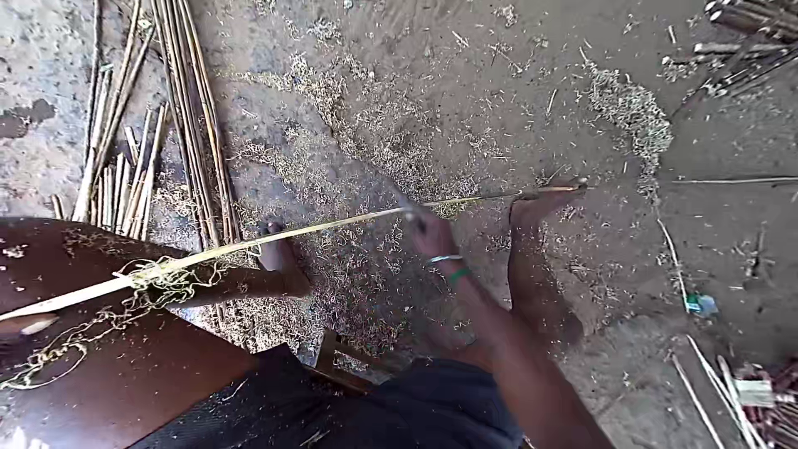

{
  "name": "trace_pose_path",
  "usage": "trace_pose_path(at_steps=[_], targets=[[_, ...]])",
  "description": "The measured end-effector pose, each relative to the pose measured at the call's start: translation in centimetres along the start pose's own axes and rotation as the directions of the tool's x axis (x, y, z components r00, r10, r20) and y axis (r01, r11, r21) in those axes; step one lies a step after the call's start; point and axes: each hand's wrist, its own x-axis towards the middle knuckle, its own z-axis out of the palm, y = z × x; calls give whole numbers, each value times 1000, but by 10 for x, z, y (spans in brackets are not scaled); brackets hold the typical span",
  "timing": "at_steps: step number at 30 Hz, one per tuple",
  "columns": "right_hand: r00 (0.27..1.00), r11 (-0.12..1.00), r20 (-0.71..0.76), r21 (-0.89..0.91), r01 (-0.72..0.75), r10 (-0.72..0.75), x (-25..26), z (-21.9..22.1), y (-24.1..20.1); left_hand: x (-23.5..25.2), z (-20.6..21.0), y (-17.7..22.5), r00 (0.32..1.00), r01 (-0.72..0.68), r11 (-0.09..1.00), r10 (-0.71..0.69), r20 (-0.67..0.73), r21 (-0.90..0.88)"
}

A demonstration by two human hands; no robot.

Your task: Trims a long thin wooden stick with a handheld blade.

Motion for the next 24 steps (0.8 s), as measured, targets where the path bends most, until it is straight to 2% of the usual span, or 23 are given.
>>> trace_pose_path(at_steps=[2,3,4,5,6,8,9,10,11,12,13,14,16,17,18,19,20,21,22,24], targets=[[942,943,-35,-6,-334,334,35,-55,96,-11,7,-12,996,90,995,-90,-2,39],[902,906,-85,61,-419,422,40,-66,122,-17,14,-25,989,143,988,-140,-53,65],[882,892,-139,127,-435,450,40,-60,121,-24,24,-48,976,173,983,-161,-145,68],[889,900,-165,174,-399,427,31,-38,93,-33,33,-75,964,168,981,-145,-223,91],[923,929,-169,197,-312,346,12,-3,38,-40,39,-100,953,171,981,-142,-267,89],[981,965,-176,259,-33,80,-54,71,-104,-43,40,-123,952,174,975,-131,-275,138],[985,943,-164,317,102,-51,-85,97,-168,-38,35,-116,961,178,974,-142,-236,139],[972,910,-152,350,223,-179,-107,112,-211,-36,33,-103,967,187,976,-163,-194,110],[949,881,-120,353,315,-291,-113,117,-230,-35,33,-98,968,183,978,-160,-195,102],[921,861,-104,329,388,-376,-105,112,-226,-34,33,-101,965,162,981,-135,-223,103],[916,872,-88,283,401,-392,-90,95,-199,-33,34,-104,963,139,984,-108,-247,113],[945,921,-58,210,327,-322,-69,69,-156,-33,36,-107,959,133,984,-99,-265,116],[998,999,-53,48,22,-19,-15,8,-38,-37,43,-120,952,153,982,-117,-282,109],[984,985,-58,45,-167,170,9,-21,21,-42,47,-130,949,162,980,-122,-290,118],[935,937,-86,106,-334,343,24,-38,69,-46,50,-140,947,166,975,-116,-299,148],[877,880,-133,191,-435,463,32,-41,94,-49,52,-149,944,167,967,-101,-314,193],[887,895,-167,205,-396,431,27,-25,77,-48,53,-151,940,182,954,-98,-327,237],[931,934,-175,218,-282,322,10,4,27,-44,52,-149,938,193,943,-96,-333,270],[968,961,-178,244,-128,174,-17,41,-41,-39,48,-146,940,207,936,-109,-324,286],[983,936,-162,325,134,-84,-86,98,-177,-36,38,-133,963,206,944,-149,-225,258]])
